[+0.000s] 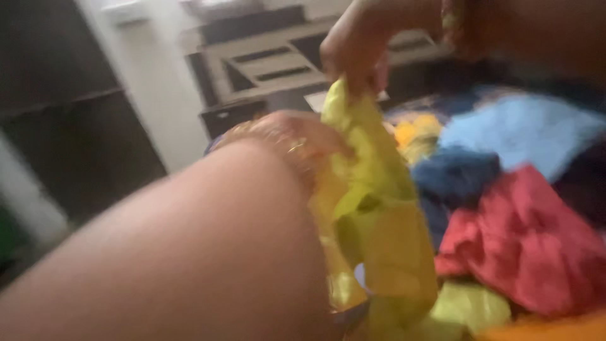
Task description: The person folds a yellow garment on a bed, then folds a dark green garment, and finally begins folding a pink garment. The folded items are placed on the bed among other clothes.
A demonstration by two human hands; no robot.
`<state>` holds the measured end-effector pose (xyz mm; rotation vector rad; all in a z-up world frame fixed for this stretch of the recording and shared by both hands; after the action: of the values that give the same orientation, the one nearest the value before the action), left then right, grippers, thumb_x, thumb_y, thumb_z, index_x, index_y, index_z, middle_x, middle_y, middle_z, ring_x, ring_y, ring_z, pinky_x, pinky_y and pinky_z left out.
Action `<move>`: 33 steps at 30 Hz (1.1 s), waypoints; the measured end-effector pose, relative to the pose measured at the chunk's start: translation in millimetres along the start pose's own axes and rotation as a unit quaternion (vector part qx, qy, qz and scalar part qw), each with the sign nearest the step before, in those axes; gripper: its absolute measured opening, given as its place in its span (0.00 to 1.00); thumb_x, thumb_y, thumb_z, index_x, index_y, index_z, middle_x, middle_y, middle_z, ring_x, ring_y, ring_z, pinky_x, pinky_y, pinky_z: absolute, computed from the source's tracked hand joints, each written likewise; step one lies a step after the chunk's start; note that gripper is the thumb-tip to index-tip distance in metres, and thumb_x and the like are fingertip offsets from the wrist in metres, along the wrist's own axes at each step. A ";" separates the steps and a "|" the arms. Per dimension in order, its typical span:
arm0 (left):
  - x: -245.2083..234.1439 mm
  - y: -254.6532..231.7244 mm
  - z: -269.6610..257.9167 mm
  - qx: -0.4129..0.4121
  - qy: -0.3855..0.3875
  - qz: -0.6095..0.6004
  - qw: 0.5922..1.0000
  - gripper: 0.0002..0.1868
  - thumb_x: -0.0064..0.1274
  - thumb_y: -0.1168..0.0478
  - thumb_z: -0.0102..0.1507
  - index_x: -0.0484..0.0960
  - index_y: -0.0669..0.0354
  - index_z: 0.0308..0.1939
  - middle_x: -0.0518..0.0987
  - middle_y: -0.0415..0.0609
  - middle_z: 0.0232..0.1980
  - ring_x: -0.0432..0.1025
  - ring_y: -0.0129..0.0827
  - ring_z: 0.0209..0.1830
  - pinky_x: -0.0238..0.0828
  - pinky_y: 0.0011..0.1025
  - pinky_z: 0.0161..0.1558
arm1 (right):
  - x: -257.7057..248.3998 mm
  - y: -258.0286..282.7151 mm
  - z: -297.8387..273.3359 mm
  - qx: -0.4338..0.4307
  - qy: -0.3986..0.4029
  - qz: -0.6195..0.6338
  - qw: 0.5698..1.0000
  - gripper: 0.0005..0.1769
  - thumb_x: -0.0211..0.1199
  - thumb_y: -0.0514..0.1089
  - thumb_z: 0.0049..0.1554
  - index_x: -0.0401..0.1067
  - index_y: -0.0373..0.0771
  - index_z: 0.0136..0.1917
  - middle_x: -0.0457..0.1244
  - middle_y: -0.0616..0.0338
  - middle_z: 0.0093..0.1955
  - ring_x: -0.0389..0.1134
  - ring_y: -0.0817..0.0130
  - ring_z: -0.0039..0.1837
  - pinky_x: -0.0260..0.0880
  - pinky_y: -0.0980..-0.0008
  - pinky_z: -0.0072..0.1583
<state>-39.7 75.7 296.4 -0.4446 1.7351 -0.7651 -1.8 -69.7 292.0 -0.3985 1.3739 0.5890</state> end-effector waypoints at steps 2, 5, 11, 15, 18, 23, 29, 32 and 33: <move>-20.6 -7.0 -3.5 0.013 -0.028 0.015 0.999 0.30 0.61 0.58 0.56 0.78 0.59 0.62 0.84 0.49 0.53 0.77 0.37 0.55 0.73 0.32 0.53 | -23.0 4.9 15.6 -0.001 -0.020 -0.015 1.000 0.28 0.71 0.45 0.42 0.78 0.44 0.58 0.72 0.54 0.42 0.76 0.65 0.44 0.75 0.63 0.48; -32.0 -20.7 -3.1 0.029 -0.048 0.004 0.998 0.28 0.60 0.58 0.57 0.78 0.59 0.61 0.84 0.49 0.52 0.77 0.37 0.54 0.73 0.33 0.52 | -50.2 3.0 22.7 0.002 -0.023 -0.047 0.999 0.28 0.71 0.46 0.42 0.79 0.44 0.58 0.72 0.55 0.42 0.75 0.66 0.44 0.75 0.64 0.48; -37.7 -44.2 20.5 0.042 -0.016 0.032 0.999 0.26 0.59 0.58 0.58 0.79 0.60 0.60 0.84 0.48 0.51 0.77 0.36 0.52 0.73 0.33 0.51 | -57.5 -13.3 12.2 0.045 -0.038 -0.017 0.998 0.27 0.71 0.47 0.43 0.79 0.44 0.57 0.72 0.57 0.42 0.74 0.68 0.43 0.74 0.65 0.47; -30.5 -44.2 25.0 0.041 0.001 0.024 0.999 0.24 0.58 0.58 0.59 0.79 0.60 0.59 0.84 0.48 0.50 0.77 0.36 0.51 0.73 0.34 0.50 | -60.6 -14.9 9.0 0.048 -0.036 -0.010 0.998 0.26 0.71 0.47 0.43 0.79 0.44 0.57 0.73 0.58 0.42 0.74 0.69 0.43 0.74 0.66 0.46; -21.2 -44.5 26.6 0.033 0.021 0.018 0.999 0.23 0.58 0.58 0.60 0.80 0.60 0.59 0.84 0.47 0.49 0.77 0.36 0.50 0.72 0.34 0.49 | -61.1 -20.4 6.8 0.049 -0.031 -0.001 0.998 0.26 0.71 0.48 0.43 0.80 0.44 0.56 0.73 0.59 0.42 0.73 0.70 0.43 0.73 0.67 0.46; -5.1 -22.9 24.6 0.008 0.034 -0.017 0.999 0.21 0.56 0.58 0.61 0.80 0.60 0.58 0.84 0.47 0.48 0.77 0.36 0.48 0.72 0.35 0.48 | -52.3 -22.0 11.4 0.019 0.000 0.005 1.000 0.25 0.71 0.49 0.44 0.80 0.44 0.56 0.73 0.61 0.42 0.73 0.71 0.42 0.73 0.68 0.45; -20.9 -7.1 23.4 0.015 -0.064 0.069 0.995 0.19 0.55 0.58 0.62 0.81 0.60 0.57 0.84 0.46 0.46 0.76 0.36 0.46 0.72 0.36 0.47 | -74.7 -22.1 9.7 -0.027 -0.028 0.112 0.993 0.24 0.70 0.50 0.45 0.81 0.44 0.55 0.73 0.63 0.42 0.72 0.73 0.42 0.72 0.70 0.44; -22.6 9.3 11.0 0.018 -0.182 0.132 0.974 0.16 0.55 0.56 0.64 0.85 0.64 0.49 0.85 0.52 0.41 0.78 0.39 0.41 0.72 0.38 0.43 | -60.5 -15.5 -5.6 -0.041 -0.034 0.251 0.966 0.24 0.70 0.50 0.45 0.81 0.44 0.55 0.73 0.64 0.42 0.72 0.74 0.42 0.72 0.71 0.43; -22.5 15.9 7.0 0.013 -0.210 0.135 0.968 0.15 0.56 0.56 0.63 0.86 0.64 0.47 0.85 0.53 0.40 0.77 0.39 0.39 0.72 0.38 0.42 | -49.9 -12.6 -10.5 -0.014 -0.030 0.301 0.953 0.27 0.70 0.51 0.45 0.78 0.45 0.58 0.73 0.63 0.45 0.72 0.75 0.44 0.71 0.71 0.44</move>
<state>-25.0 99.7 300.2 -0.3158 1.3490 -0.4561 -6.9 -93.7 338.4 0.0293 1.4272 1.1113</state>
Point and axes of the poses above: each hand's wrist, its own z-axis towards the middle knuckle, its own x-axis out of the palm, y = z × x, the point moved 2 cm from there along z, towards the middle knuckle
